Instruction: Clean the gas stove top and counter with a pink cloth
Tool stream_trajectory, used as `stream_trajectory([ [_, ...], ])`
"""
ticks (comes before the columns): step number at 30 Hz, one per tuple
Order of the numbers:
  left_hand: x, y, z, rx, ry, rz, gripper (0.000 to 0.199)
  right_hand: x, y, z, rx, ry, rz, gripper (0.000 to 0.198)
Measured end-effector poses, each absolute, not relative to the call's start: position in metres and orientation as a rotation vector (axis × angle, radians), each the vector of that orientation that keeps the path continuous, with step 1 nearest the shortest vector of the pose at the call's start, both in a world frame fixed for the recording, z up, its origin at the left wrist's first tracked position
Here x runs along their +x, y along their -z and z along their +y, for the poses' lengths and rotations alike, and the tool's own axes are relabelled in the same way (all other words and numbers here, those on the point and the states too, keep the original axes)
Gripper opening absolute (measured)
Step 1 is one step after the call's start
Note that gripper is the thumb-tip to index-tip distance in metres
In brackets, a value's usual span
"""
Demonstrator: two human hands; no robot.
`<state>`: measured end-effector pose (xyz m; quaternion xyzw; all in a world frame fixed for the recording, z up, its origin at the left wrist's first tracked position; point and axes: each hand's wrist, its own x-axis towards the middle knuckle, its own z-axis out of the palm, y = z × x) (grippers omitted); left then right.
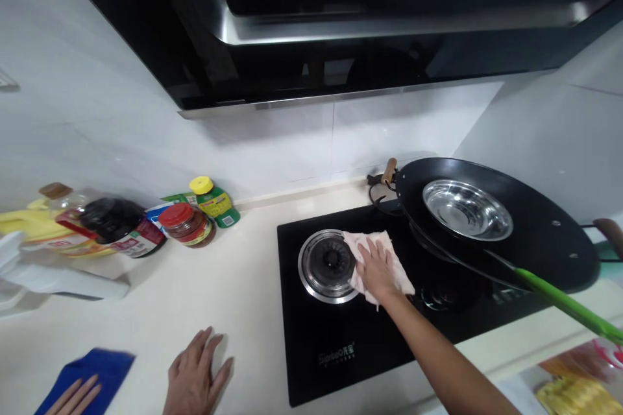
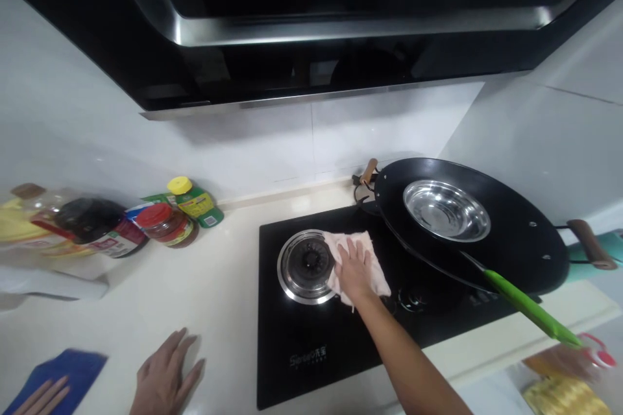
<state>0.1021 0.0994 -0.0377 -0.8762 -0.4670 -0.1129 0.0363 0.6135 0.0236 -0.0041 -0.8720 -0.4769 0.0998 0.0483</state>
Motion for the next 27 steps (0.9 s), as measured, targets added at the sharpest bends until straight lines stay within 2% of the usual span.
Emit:
stream_trajectory([
  [6,0.097,0.045,0.102,-2.703,0.351,-1.47,0.052,0.575,0.014,-0.021,-2.534,-0.067,-1.545,0.05],
  [11,0.096,0.046,0.101,-2.715,0.292,-1.509,0.053,0.551,0.007,-0.047,-2.234,0.048,-1.676,0.034],
  [15,0.096,0.049,0.101,-2.688,0.34,-1.448,0.052,0.514,0.003,-0.05,-2.07,-0.093,-1.701,0.029],
  [22,0.094,0.053,0.1,-2.641,0.368,-1.376,0.05,0.478,-0.006,-0.024,-1.979,-0.401,-1.84,0.041],
  [27,0.093,0.053,0.1,-2.636,0.383,-1.352,0.049,0.463,0.009,0.003,-1.942,-0.571,-1.891,0.051],
])
